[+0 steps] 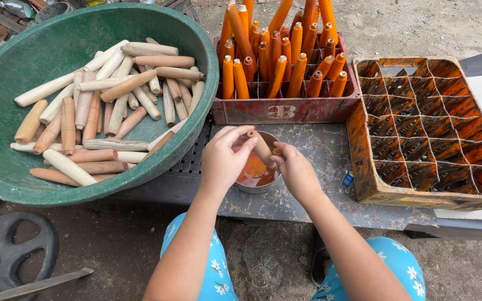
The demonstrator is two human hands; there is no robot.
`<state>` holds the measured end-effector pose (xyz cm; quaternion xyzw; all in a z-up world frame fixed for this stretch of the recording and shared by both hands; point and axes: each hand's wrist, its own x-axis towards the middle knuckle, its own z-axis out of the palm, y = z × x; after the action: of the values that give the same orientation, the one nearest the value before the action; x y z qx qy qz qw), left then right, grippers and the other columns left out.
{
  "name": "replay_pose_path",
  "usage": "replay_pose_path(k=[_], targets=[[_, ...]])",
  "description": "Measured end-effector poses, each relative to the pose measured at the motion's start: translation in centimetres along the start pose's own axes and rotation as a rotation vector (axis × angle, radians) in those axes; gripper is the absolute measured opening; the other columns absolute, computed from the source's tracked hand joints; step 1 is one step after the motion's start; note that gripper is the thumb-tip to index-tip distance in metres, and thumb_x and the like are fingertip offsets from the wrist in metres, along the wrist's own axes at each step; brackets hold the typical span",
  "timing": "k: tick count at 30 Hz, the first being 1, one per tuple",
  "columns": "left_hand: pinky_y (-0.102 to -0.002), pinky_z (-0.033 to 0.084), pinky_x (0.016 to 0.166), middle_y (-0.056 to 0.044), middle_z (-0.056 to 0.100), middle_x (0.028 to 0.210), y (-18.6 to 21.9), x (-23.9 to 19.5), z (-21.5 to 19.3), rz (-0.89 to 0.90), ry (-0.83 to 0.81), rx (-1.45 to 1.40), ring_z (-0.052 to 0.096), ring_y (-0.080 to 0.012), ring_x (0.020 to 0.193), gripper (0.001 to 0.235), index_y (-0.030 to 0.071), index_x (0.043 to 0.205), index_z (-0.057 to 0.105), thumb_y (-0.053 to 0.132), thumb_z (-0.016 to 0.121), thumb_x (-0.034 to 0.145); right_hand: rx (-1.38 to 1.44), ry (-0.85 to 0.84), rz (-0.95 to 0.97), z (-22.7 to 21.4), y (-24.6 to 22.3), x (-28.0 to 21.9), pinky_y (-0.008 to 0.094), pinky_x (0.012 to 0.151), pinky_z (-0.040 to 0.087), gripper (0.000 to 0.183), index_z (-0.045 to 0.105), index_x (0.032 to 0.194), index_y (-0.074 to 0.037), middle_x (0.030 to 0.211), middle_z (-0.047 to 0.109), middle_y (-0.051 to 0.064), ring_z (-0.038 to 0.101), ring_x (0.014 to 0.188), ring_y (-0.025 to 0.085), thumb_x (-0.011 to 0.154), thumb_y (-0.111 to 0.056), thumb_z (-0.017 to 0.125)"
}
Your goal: The person repeatedly picks up light-colored wooden rods from a green basin, dips a brush into a small metal container of orange liquid, and coats each rod. After painting, the rods are placed upright into a red crate. The process continues with multiple rods.
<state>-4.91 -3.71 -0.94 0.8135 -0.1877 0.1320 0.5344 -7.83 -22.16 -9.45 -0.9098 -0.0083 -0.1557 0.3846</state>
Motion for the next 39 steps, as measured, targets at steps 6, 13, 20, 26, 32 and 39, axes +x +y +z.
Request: replay_pose_path(k=[6, 13, 20, 26, 32, 39], targets=[[-0.027, 0.061, 0.079, -0.006, 0.076, 0.105, -4.9, 0.5, -0.5, -0.161, 0.073, 0.025, 0.076, -0.0145, 0.088, 0.025, 0.008, 0.113, 0.076, 0.014, 0.076, 0.089, -0.070, -0.126, 0.044, -0.4, 0.3, 0.6, 0.042, 0.084, 0.056, 0.025, 0.068, 0.116, -0.007, 0.116, 0.071, 0.013, 0.070, 0.099, 0.032, 0.098, -0.024, 0.064], [-0.027, 0.059, 0.084, -0.010, 0.080, 0.105, -9.5, 1.2, 0.0, -0.294, 0.087, -0.135, 0.077, -0.0130, 0.092, 0.025, 0.007, 0.117, 0.074, 0.011, 0.073, 0.092, -0.012, -0.096, 0.155, -0.3, 1.4, -0.1, 0.039, 0.084, 0.057, 0.022, 0.069, 0.111, -0.004, 0.107, 0.074, 0.015, 0.072, 0.095, 0.027, 0.102, -0.022, 0.062], [-0.026, 0.060, 0.085, -0.009, 0.079, 0.109, -12.7, 1.4, 1.2, -0.287, 0.069, -0.308, 0.076, -0.0127, 0.094, 0.026, 0.004, 0.118, 0.072, 0.009, 0.071, 0.093, 0.850, 0.229, 0.199, -2.9, 5.1, 1.2, 0.040, 0.092, 0.065, 0.026, 0.055, 0.108, 0.002, 0.115, 0.070, 0.018, 0.072, 0.108, 0.025, 0.110, -0.024, 0.050], [-0.026, 0.059, 0.084, -0.009, 0.080, 0.106, -13.0, 1.8, 1.7, -0.358, -0.021, -0.199, 0.077, -0.0119, 0.094, 0.026, 0.006, 0.119, 0.073, 0.011, 0.069, 0.094, 1.239, 0.285, 0.306, -3.8, 5.4, 1.2, 0.048, 0.091, 0.065, 0.027, 0.053, 0.104, -0.001, 0.115, 0.068, 0.023, 0.072, 0.105, 0.032, 0.111, -0.026, 0.049], [-0.029, 0.058, 0.084, -0.005, 0.073, 0.103, -11.0, 1.6, 1.1, -0.196, 0.027, 0.005, 0.074, -0.0148, 0.090, 0.021, 0.011, 0.109, 0.079, 0.012, 0.075, 0.089, 1.305, 0.276, 0.360, -1.8, 4.8, 1.4, 0.046, 0.091, 0.066, 0.027, 0.052, 0.103, 0.000, 0.115, 0.068, 0.023, 0.073, 0.104, 0.032, 0.110, -0.026, 0.049], [-0.029, 0.057, 0.082, -0.002, 0.072, 0.102, -9.8, 1.5, 0.5, -0.240, 0.006, 0.105, 0.072, -0.0145, 0.087, 0.021, 0.014, 0.110, 0.080, 0.013, 0.073, 0.091, 0.961, 0.242, 0.351, -0.5, 6.2, 1.7, 0.037, 0.086, 0.068, 0.025, 0.051, 0.105, 0.003, 0.110, 0.070, 0.020, 0.074, 0.102, 0.027, 0.110, -0.022, 0.049]])
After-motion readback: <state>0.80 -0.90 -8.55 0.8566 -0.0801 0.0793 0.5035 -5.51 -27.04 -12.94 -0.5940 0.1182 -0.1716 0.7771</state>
